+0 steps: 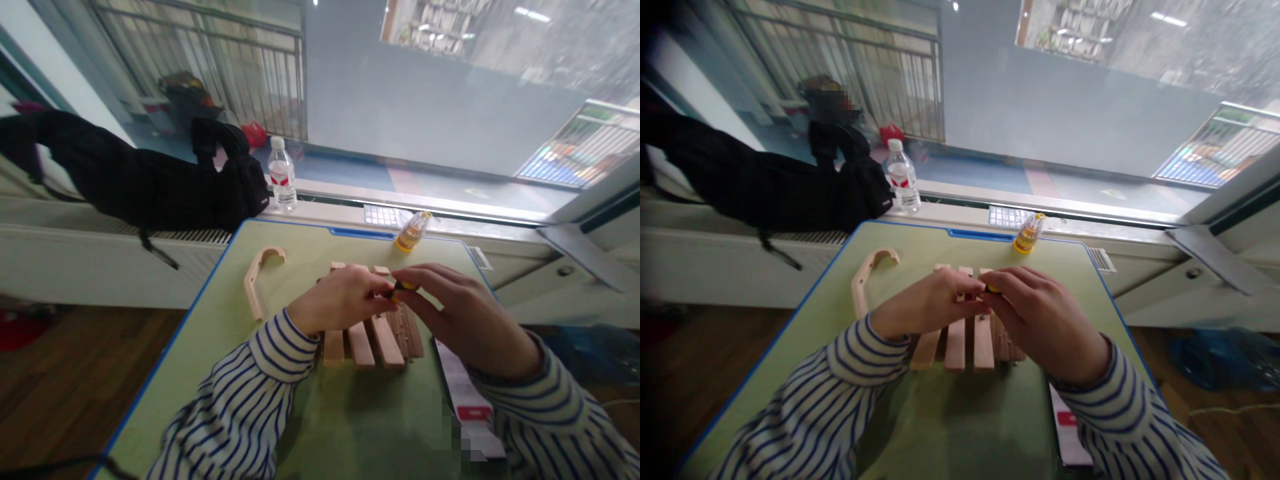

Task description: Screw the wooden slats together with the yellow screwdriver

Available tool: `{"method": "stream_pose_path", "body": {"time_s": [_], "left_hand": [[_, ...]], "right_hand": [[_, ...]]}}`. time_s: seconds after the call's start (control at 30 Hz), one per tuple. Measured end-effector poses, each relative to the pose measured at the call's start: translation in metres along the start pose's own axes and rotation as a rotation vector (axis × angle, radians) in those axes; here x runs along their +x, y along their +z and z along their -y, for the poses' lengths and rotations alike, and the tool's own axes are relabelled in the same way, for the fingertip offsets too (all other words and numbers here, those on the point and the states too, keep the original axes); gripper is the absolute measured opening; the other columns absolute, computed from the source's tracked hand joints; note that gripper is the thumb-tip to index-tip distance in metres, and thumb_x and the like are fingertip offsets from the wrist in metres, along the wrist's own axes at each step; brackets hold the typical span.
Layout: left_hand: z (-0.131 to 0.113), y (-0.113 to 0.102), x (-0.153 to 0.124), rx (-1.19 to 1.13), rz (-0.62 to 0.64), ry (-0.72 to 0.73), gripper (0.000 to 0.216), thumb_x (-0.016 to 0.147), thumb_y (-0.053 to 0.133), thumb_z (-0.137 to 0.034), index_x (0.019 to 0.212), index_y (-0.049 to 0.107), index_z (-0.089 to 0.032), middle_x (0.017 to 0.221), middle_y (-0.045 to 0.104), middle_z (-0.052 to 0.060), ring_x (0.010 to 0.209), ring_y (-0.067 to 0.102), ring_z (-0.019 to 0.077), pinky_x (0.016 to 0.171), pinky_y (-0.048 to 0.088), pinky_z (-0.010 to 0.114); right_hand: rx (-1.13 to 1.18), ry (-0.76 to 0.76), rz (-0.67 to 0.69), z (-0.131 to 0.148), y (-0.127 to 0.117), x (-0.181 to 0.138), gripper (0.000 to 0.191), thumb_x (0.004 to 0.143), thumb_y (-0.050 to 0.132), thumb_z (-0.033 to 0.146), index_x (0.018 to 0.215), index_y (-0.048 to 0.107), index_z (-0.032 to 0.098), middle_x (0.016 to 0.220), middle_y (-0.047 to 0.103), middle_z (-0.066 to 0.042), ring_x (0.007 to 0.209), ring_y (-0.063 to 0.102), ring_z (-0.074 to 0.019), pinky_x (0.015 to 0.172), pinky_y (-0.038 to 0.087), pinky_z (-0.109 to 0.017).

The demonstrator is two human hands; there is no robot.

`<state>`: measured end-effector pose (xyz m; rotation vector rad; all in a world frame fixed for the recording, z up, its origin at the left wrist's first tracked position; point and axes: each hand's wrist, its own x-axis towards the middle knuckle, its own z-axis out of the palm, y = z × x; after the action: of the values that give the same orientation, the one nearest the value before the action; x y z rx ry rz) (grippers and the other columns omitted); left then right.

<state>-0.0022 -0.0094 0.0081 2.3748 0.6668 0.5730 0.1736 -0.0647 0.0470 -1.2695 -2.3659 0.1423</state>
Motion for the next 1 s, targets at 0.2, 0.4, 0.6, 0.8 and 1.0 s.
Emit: {"method": "stream_pose_path", "body": {"time_s": [0.2, 0.4, 0.6, 0.8, 1.0], "left_hand": [[-0.001, -0.001, -0.001, -0.029, 0.042, 0.002, 0.019, 0.085, 0.047, -0.025, 0.087, 0.063, -0.016, 0.070, 0.058, 0.000, 0.063, 0.050, 0.0084, 0.056, 0.034, 0.019], [0.000, -0.001, -0.001, -0.055, 0.063, 0.022, 0.019, 0.086, 0.046, -0.023, 0.094, 0.062, -0.017, 0.074, 0.060, 0.000, 0.067, 0.052, 0.0092, 0.059, 0.036, 0.018], [-0.002, -0.001, -0.001, -0.049, 0.045, 0.023, 0.023, 0.087, 0.043, -0.025, 0.097, 0.063, -0.017, 0.074, 0.059, 0.001, 0.066, 0.051, 0.0090, 0.058, 0.036, 0.019], [-0.005, 0.001, 0.000, -0.022, -0.023, -0.015, 0.022, 0.080, 0.054, -0.035, 0.090, 0.064, -0.019, 0.072, 0.058, -0.001, 0.063, 0.050, 0.0088, 0.054, 0.034, 0.019], [-0.006, 0.004, 0.001, 0.036, -0.052, -0.036, 0.024, 0.082, 0.051, -0.037, 0.085, 0.066, -0.019, 0.070, 0.059, 0.000, 0.061, 0.051, 0.0093, 0.055, 0.034, 0.020]], "right_hand": [[-0.045, 0.042, -0.043, 0.001, 0.007, -0.003, 0.019, 0.084, 0.047, 0.026, 0.101, 0.056, 0.019, 0.093, 0.062, -0.005, 0.083, 0.057, -0.0157, 0.074, 0.045, -0.031], [-0.034, 0.092, -0.129, 0.000, 0.015, -0.005, 0.019, 0.082, 0.050, 0.030, 0.097, 0.055, 0.018, 0.086, 0.060, -0.005, 0.077, 0.056, -0.0152, 0.068, 0.045, -0.029], [-0.019, 0.109, -0.141, -0.002, 0.017, -0.006, 0.019, 0.083, 0.049, 0.030, 0.096, 0.054, 0.019, 0.085, 0.059, -0.004, 0.073, 0.055, -0.0141, 0.066, 0.044, -0.028], [-0.032, 0.122, -0.124, 0.000, 0.014, -0.009, 0.018, 0.082, 0.049, 0.029, 0.097, 0.054, 0.019, 0.086, 0.058, -0.004, 0.075, 0.055, -0.0149, 0.066, 0.044, -0.029], [0.012, 0.103, -0.038, 0.003, 0.002, -0.006, 0.026, 0.081, 0.050, 0.032, 0.104, 0.054, 0.020, 0.097, 0.061, -0.007, 0.082, 0.058, -0.0167, 0.069, 0.047, -0.030]]}}
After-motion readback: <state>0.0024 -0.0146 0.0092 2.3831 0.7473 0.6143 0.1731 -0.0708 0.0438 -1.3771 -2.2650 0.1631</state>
